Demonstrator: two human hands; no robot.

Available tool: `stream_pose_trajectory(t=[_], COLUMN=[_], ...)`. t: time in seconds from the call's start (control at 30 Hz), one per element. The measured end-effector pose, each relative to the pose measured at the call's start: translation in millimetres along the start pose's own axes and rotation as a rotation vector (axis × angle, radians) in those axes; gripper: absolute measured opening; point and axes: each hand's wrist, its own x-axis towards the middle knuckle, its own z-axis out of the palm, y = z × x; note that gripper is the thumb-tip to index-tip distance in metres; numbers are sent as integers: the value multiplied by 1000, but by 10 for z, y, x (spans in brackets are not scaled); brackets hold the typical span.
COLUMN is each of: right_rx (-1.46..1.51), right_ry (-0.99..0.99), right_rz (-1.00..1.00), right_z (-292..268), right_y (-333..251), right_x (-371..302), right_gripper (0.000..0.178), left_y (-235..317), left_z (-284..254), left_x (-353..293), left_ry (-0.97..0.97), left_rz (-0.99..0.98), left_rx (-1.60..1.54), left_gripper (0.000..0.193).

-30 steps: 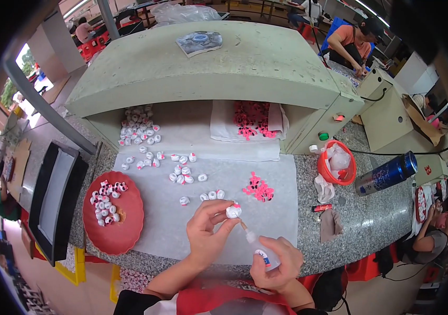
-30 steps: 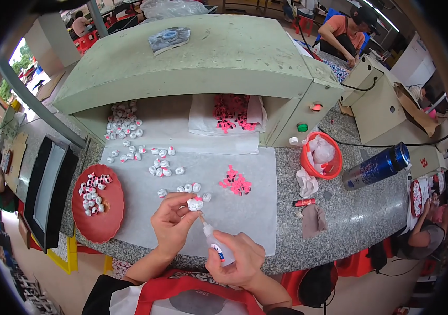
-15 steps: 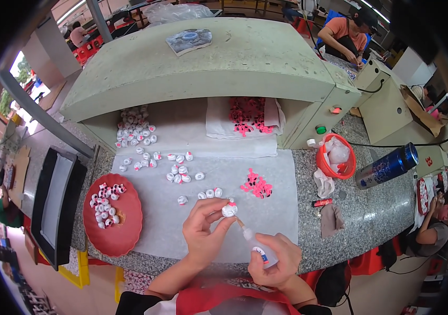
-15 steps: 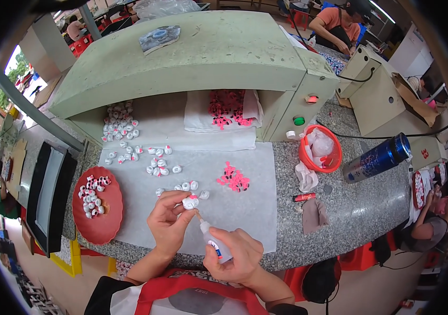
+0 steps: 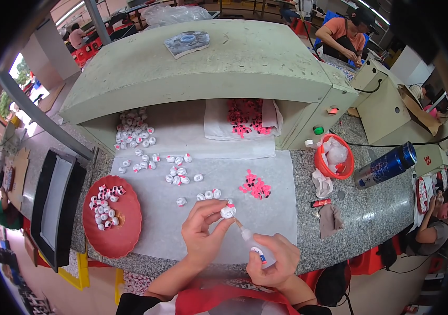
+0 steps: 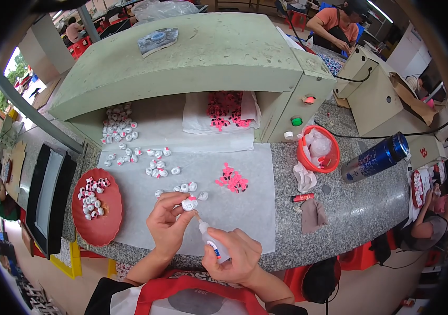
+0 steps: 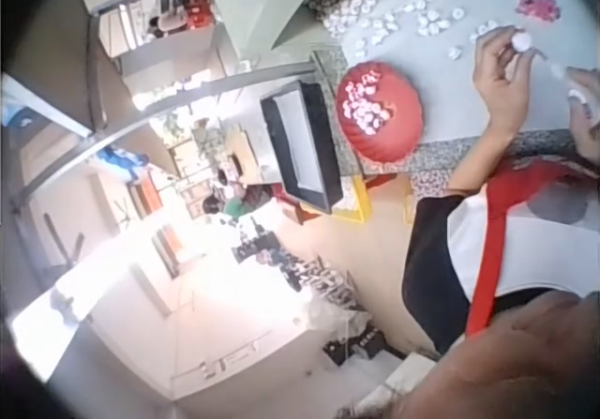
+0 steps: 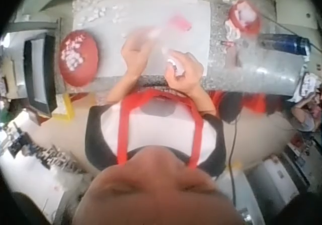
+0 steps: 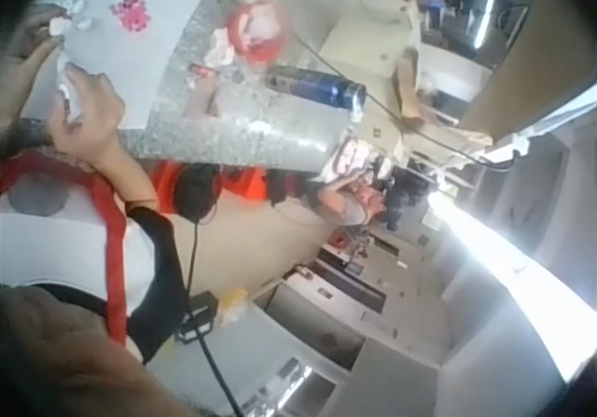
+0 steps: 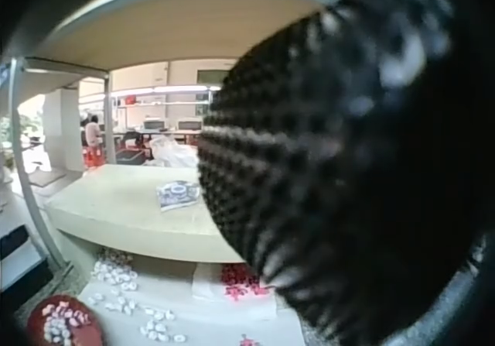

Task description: Apply glue to small white toy components and attach pink bow pieces to assemble characters.

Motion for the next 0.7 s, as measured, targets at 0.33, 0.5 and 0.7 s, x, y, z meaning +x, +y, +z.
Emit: stream_pose_trajectory(t=[0.33,0.5,0.7], right_rx=[25,64,91], right_ry=[-15,-45,-40], right_rz=[-3,46,68], right_z=[1,-61,-83], right_y=[-36,-19,11], right_x=[-4,27,34], right_gripper=[31,30,30], left_y=[15,29,53], left_z=[-7,-24,-31], left_x=[0,-3,-7], left_ry=[-13,-26,-15], left_rz=[-4,-8,-25], left_rx=[13,53,19], left_gripper=[33,33,33])
